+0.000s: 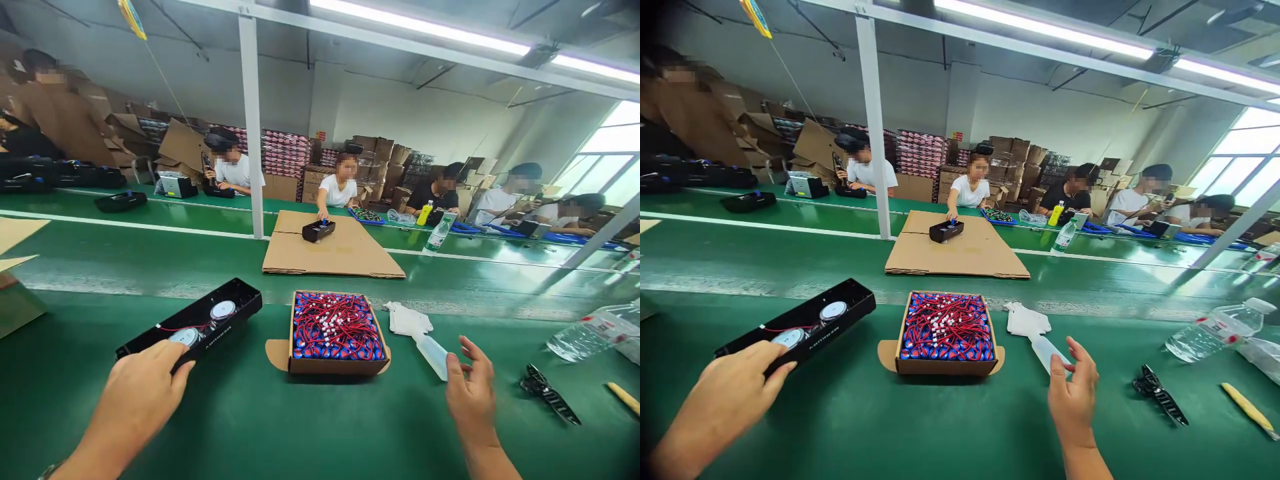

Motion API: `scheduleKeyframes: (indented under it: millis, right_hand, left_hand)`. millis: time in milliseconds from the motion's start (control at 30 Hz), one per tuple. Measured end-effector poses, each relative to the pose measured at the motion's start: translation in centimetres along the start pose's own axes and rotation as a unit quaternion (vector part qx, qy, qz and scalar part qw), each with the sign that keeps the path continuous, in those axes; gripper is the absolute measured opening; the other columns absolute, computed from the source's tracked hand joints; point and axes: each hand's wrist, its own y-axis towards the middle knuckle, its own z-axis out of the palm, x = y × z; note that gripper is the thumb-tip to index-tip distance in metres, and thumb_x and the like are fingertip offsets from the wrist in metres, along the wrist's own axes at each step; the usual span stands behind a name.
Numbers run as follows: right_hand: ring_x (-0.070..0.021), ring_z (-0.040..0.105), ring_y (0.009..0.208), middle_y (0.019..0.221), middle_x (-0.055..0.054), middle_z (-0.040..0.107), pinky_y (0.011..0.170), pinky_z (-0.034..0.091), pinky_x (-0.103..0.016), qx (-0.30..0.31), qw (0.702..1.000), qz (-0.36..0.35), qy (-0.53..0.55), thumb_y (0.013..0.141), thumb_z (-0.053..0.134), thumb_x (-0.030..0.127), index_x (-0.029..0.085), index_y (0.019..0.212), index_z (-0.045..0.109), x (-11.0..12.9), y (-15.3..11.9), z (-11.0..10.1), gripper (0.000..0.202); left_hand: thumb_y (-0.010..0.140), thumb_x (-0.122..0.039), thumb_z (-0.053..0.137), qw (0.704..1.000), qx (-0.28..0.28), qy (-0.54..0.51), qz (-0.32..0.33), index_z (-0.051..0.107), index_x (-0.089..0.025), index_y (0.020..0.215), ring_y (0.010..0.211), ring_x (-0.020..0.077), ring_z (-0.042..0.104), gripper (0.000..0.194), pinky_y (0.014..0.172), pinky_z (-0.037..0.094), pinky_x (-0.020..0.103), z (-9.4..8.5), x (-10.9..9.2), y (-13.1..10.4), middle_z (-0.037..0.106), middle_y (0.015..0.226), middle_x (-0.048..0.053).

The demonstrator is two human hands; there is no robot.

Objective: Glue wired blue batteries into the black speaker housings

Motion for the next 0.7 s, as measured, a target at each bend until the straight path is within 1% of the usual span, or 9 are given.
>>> scheduleKeyframes:
  millis: [167, 267, 333, 400, 467, 533, 567, 600, 700]
  right_hand:
    - [-0.0228, 0.046, 0.110, 0.126, -0.012, 0.045, 0.083, 0.043, -0.035, 0.032, 0.994, -0.100, 0.018, 0.085, 0.044, 0.044, 0.017, 0.129, 0.043, 3.3, -1.1, 1.1, 0.051]
    - [-0.0224, 0.045, 0.113, 0.125, -0.013, 0.047, 0.081, 0.044, -0.034, 0.089, 0.984, -0.147, 0.037, 0.086, 0.045, 0.041, 0.016, 0.125, 0.046, 4.4, -1.7, 2.3, 0.047]
    - [-0.0224, 0.044, 0.115, 0.124, -0.012, 0.048, 0.082, 0.045, -0.034, 0.141, 0.978, -0.152, 0.036, 0.085, 0.044, 0.041, 0.015, 0.121, 0.049, 4.7, -1.6, 3.6, 0.044]
    - [-0.0225, 0.043, 0.114, 0.124, -0.013, 0.048, 0.090, 0.042, -0.038, 0.183, 0.974, -0.134, 0.013, 0.085, 0.042, 0.039, 0.013, 0.120, 0.050, 4.9, -1.0, 5.2, 0.044]
    - [-0.0218, 0.044, 0.113, 0.121, -0.014, 0.050, 0.098, 0.036, -0.039, 0.227, 0.966, -0.121, -0.019, 0.084, 0.040, 0.032, 0.009, 0.117, 0.053, 5.0, 0.2, 6.9, 0.042]
    - [-0.0200, 0.048, 0.108, 0.114, -0.013, 0.055, 0.099, 0.036, -0.036, 0.278, 0.952, -0.122, -0.038, 0.082, 0.039, 0.026, 0.008, 0.109, 0.058, 5.1, 1.5, 8.4, 0.038]
    - [-0.0197, 0.049, 0.106, 0.111, -0.013, 0.057, 0.098, 0.036, -0.035, 0.300, 0.945, -0.124, -0.047, 0.082, 0.040, 0.024, 0.008, 0.105, 0.061, 5.3, 2.1, 9.0, 0.035]
    - [-0.0200, 0.050, 0.105, 0.107, -0.012, 0.058, 0.098, 0.036, -0.035, 0.315, 0.939, -0.125, -0.054, 0.081, 0.042, 0.024, 0.009, 0.101, 0.063, 5.5, 2.7, 9.5, 0.032]
    - [-0.0226, 0.050, 0.104, 0.103, -0.013, 0.060, 0.098, 0.035, -0.036, 0.336, 0.930, -0.122, -0.091, 0.080, 0.045, 0.020, 0.008, 0.097, 0.065, 6.1, 3.6, 10.2, 0.029]
  left_hand:
    - [0.084, -0.036, 0.033, 0.999, 0.017, -0.037, -0.002, 0.054, -0.022, 0.083, 0.086, 0.0200, 0.054, 0.025, 0.079, 0.033, 0.036, 0.8, 0.2, -3.9, 0.060, 0.089, 0.003]
    - [0.084, -0.034, 0.031, 0.998, 0.035, -0.053, -0.013, 0.054, -0.021, 0.083, 0.084, 0.0207, 0.054, 0.027, 0.077, 0.033, 0.037, 1.7, -0.1, -5.2, 0.059, 0.089, 0.003]
    - [0.085, -0.033, 0.027, 0.998, 0.050, -0.047, -0.016, 0.055, -0.021, 0.083, 0.082, 0.0219, 0.055, 0.030, 0.075, 0.034, 0.037, 2.1, -0.8, -5.9, 0.060, 0.088, 0.004]
    - [0.085, -0.033, 0.025, 0.997, 0.063, -0.041, -0.005, 0.057, -0.021, 0.084, 0.082, 0.0227, 0.055, 0.034, 0.075, 0.034, 0.039, 2.2, -1.8, -6.6, 0.061, 0.087, 0.004]
    - [0.086, -0.034, 0.024, 0.995, 0.079, -0.052, 0.012, 0.060, -0.022, 0.087, 0.083, 0.0222, 0.056, 0.038, 0.078, 0.036, 0.039, 2.0, -2.8, -7.2, 0.063, 0.090, 0.004]
    - [0.086, -0.037, 0.026, 0.992, 0.092, -0.088, 0.014, 0.062, -0.024, 0.095, 0.087, 0.0208, 0.057, 0.039, 0.082, 0.039, 0.038, 1.5, -3.2, -7.5, 0.064, 0.098, 0.002]
    - [0.086, -0.039, 0.028, 0.990, 0.083, -0.109, 0.011, 0.062, -0.027, 0.098, 0.090, 0.0200, 0.057, 0.038, 0.085, 0.040, 0.037, 1.2, -3.1, -7.5, 0.064, 0.102, 0.001]
    - [0.085, -0.041, 0.030, 0.991, 0.054, -0.126, 0.005, 0.061, -0.029, 0.102, 0.096, 0.0194, 0.057, 0.037, 0.089, 0.040, 0.036, 0.8, -2.8, -7.3, 0.063, 0.107, -0.001]
    - [0.083, -0.044, 0.035, 0.989, -0.081, -0.115, -0.049, 0.058, -0.031, 0.109, 0.118, 0.0224, 0.047, 0.038, 0.103, 0.036, 0.043, -0.3, -0.3, -5.8, 0.056, 0.121, -0.002]
